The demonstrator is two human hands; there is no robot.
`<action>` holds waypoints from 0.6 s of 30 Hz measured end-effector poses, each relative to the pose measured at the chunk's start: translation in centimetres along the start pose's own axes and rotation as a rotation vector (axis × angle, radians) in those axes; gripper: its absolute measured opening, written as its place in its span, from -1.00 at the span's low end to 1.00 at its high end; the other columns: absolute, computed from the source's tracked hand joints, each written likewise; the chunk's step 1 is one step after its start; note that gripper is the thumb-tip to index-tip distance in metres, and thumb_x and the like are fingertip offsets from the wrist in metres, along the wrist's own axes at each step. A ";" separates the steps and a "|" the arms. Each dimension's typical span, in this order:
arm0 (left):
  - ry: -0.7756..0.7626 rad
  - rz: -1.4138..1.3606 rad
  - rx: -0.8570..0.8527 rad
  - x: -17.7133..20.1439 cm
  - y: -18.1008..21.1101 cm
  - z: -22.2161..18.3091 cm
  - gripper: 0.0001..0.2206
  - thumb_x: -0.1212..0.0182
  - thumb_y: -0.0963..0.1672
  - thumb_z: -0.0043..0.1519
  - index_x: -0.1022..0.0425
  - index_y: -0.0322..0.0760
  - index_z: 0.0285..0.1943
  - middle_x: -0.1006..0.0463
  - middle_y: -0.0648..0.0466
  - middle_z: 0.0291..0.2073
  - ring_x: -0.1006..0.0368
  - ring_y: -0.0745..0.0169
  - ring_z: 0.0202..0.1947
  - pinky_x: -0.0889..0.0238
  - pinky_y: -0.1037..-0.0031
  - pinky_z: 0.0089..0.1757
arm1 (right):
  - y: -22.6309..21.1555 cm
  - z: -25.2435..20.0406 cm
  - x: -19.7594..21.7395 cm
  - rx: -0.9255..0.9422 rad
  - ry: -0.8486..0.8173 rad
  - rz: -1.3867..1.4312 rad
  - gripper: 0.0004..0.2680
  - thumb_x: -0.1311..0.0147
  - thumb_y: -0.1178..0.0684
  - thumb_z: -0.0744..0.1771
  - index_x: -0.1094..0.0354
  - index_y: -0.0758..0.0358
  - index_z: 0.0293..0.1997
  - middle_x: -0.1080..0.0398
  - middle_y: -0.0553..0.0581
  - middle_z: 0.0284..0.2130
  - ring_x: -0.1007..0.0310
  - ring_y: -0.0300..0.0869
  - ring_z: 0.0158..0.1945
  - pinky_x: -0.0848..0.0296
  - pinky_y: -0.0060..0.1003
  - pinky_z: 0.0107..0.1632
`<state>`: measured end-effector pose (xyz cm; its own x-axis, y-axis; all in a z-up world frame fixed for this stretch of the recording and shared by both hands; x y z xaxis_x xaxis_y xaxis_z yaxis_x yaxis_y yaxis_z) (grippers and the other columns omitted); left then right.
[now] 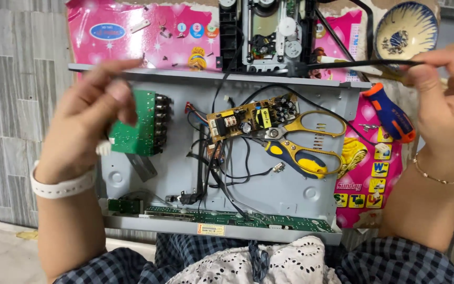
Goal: Repairing an electronic device by inspecting, connecting, and securing a power supply board.
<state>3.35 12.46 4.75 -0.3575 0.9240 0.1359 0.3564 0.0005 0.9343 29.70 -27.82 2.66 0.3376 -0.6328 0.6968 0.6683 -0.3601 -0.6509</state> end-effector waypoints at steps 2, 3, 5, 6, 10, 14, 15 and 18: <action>0.105 0.033 -0.138 1.2 0.5 -0.1 -0.69 0.03 -0.16 0.44 -0.32 -0.28 0.36 -0.33 0.13 -0.45 -0.31 0.41 -0.39 -0.15 0.65 -0.23 | -1.7 1.4 -0.7 0.076 -0.044 -0.035 -0.87 -0.10 0.30 0.61 -0.43 0.70 0.10 -0.37 0.45 -0.06 -0.28 0.17 0.11 -0.20 -0.02 0.25; 0.203 0.064 -0.274 2.1 1.1 -0.3 -0.75 0.02 -0.22 0.50 -0.32 -0.33 0.35 -0.33 0.12 -0.37 -0.33 0.40 -0.32 -0.23 0.63 -0.14 | -2.7 2.0 -1.3 0.145 -0.086 -0.075 -0.90 -0.17 0.33 0.58 -0.49 0.69 0.07 -0.45 0.45 -0.05 -0.32 0.19 0.09 -0.21 0.03 0.27; 0.272 -0.043 -0.371 3.5 0.0 -0.1 -0.71 -0.02 -0.15 0.52 -0.31 -0.35 0.39 -0.35 0.06 -0.36 -0.35 0.37 -0.32 -0.23 0.66 -0.17 | -4.9 3.2 -2.4 0.201 -0.131 -0.093 -0.92 -0.19 0.31 0.54 -0.50 0.62 0.04 -0.46 0.43 -0.05 -0.36 0.20 0.09 -0.23 0.04 0.27; 0.340 -0.152 -0.469 4.6 -0.4 -0.2 -0.65 -0.05 -0.09 0.54 -0.31 -0.36 0.43 -0.38 0.00 -0.35 -0.37 0.33 -0.32 -0.22 0.68 -0.20 | -6.2 3.8 -3.2 0.254 -0.175 -0.113 -0.95 -0.20 0.30 0.50 -0.51 0.54 0.01 -0.47 0.41 -0.06 -0.40 0.20 0.08 -0.24 0.05 0.28; 0.473 -0.165 -0.514 8.2 -1.5 -1.0 -0.68 0.03 -0.07 0.59 -0.32 -0.27 0.46 -0.36 -0.06 -0.32 -0.28 0.24 -0.36 -0.10 0.52 -0.28 | -9.5 4.6 -5.0 0.387 -0.198 -0.180 -0.95 -0.22 0.30 0.47 -0.50 0.52 0.00 -0.46 0.39 -0.06 -0.43 0.18 0.05 -0.28 0.02 0.19; 0.523 -0.994 -0.419 16.1 -6.9 -1.9 -0.89 -0.23 -0.14 0.48 -0.59 -0.17 0.12 -0.62 0.18 0.00 -0.49 0.44 0.08 -0.34 0.56 0.19 | -10.2 3.9 -4.3 0.365 -0.153 -0.152 -0.81 -0.17 0.23 0.50 -0.44 0.65 0.21 -0.38 0.56 0.15 -0.33 0.34 0.18 -0.25 0.15 0.31; 0.458 -1.162 -0.439 17.9 -7.8 -2.0 -0.85 -0.14 -0.19 0.47 -0.60 -0.34 0.08 -0.64 0.04 0.07 -0.55 0.35 0.19 -0.43 0.54 0.38 | -10.1 3.7 -4.1 0.338 -0.157 -0.149 -0.79 -0.14 0.22 0.51 -0.45 0.67 0.22 -0.38 0.58 0.15 -0.32 0.35 0.19 -0.24 0.14 0.32; 0.514 -1.219 -0.487 22.8 -10.5 -1.5 -0.89 -0.21 -0.21 0.35 -0.62 -0.41 -0.07 -0.65 -0.03 -0.08 -0.56 0.22 0.11 -0.45 0.42 0.40 | -8.5 2.7 -3.8 0.252 -0.200 -0.118 -0.84 -0.17 0.39 0.49 -0.40 0.73 0.20 -0.35 0.64 0.19 -0.33 0.36 0.28 -0.27 0.17 0.43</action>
<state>-9.83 32.94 -1.51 -0.5295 0.1989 -0.8247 -0.6928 0.4597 0.5557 24.52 -20.50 6.38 0.3549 -0.4409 0.8244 0.8449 -0.2263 -0.4848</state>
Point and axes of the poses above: each hand's wrist, its own z-axis towards the middle knuckle, its own x-axis out of the back of the hand, y = z × x, the point moved 6 cm from there along z, towards the middle knuckle
